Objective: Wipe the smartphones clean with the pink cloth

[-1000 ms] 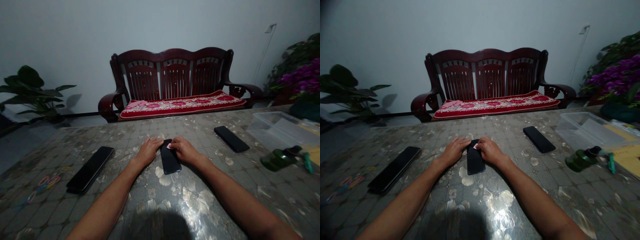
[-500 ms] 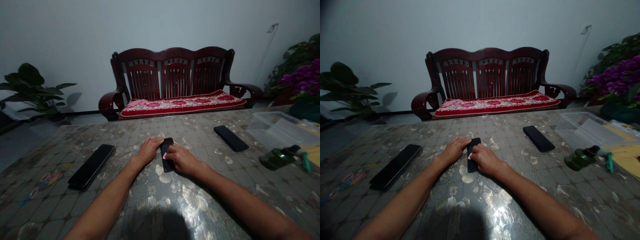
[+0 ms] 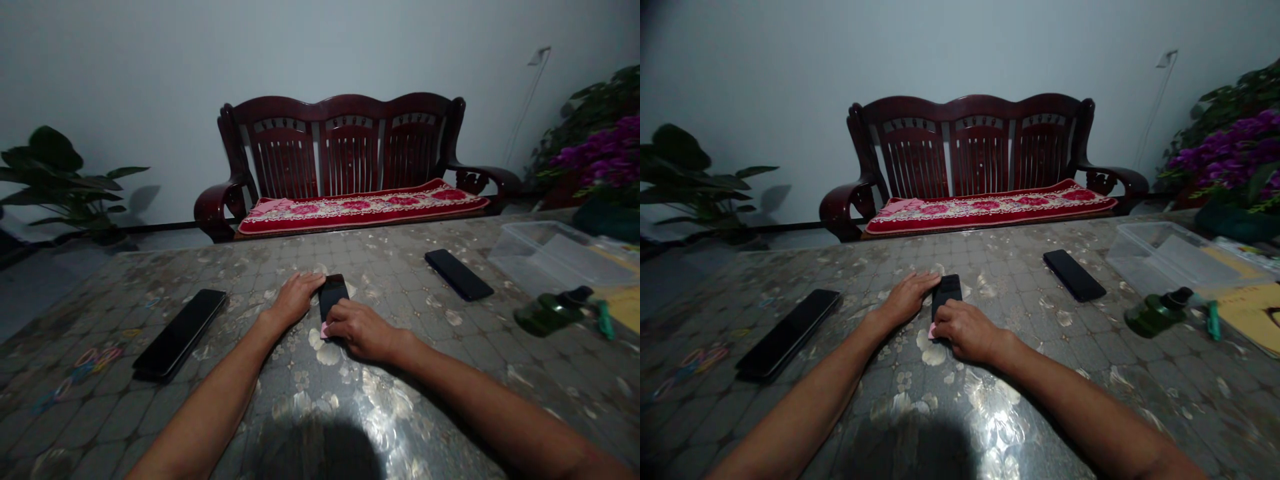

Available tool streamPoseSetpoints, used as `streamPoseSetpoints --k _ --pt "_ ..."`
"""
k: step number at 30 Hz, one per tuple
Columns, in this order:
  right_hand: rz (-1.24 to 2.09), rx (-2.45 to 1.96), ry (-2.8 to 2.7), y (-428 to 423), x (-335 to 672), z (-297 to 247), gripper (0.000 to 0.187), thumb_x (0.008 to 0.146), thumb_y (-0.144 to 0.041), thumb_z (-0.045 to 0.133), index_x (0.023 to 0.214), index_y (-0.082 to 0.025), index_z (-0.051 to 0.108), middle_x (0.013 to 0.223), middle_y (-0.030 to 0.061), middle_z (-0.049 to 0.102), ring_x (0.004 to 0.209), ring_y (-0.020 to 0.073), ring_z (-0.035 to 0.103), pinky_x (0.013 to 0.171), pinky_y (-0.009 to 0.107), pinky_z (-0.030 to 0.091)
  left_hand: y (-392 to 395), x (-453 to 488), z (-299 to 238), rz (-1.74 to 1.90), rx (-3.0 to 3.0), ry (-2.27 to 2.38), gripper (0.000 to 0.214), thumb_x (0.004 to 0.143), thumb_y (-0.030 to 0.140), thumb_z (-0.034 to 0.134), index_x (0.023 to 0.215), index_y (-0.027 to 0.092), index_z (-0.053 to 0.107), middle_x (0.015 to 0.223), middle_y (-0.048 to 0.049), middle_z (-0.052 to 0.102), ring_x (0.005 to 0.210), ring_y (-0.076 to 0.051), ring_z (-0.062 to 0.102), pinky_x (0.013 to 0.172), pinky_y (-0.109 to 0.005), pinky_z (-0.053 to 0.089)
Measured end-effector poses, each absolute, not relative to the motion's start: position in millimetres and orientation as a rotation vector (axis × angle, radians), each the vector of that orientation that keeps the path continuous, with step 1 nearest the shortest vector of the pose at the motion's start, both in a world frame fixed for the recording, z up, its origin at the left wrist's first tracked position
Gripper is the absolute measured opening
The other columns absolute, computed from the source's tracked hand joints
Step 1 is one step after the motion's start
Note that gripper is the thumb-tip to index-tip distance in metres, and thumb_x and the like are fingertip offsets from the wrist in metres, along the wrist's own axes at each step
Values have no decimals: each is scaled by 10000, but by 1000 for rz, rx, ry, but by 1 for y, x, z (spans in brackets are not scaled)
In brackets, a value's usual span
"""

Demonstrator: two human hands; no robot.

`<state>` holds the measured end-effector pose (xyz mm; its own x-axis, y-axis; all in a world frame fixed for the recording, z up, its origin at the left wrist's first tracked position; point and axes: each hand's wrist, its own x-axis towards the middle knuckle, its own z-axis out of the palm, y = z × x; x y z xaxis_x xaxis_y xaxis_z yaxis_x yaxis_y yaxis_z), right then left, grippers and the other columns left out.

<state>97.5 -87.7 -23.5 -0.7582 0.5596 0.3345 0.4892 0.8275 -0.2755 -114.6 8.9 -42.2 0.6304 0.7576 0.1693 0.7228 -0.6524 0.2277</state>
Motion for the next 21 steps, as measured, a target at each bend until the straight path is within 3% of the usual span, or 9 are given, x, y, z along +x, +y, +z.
streamPoseSetpoints --k 4,14,21 --pt "242 -711 -2644 -90 111 -22 286 757 -34 597 954 -183 740 947 74 685 899 216 573 788 316 444 10 -114 -43 392 2683 1248 643 842 -70 400 1348 238 649 1464 -60 580 1398 -243 510 1220 -508 312" --pt "307 -811 -2527 -91 131 -25 310 795 -15 548 942 -192 755 955 74 706 896 208 608 808 316 462 15 -117 -49 440 2696 1203 657 823 -65 413 1370 228 627 1455 -67 586 1387 -224 522 1220 -485 325" --pt "300 -1148 -2349 -88 153 -26 304 794 19 530 830 -177 759 842 69 692 863 202 614 794 305 463 18 -117 -56 494 2653 1187 657 803 -82 411 1338 212 655 1427 -66 607 1371 -216 539 1218 -465 345"
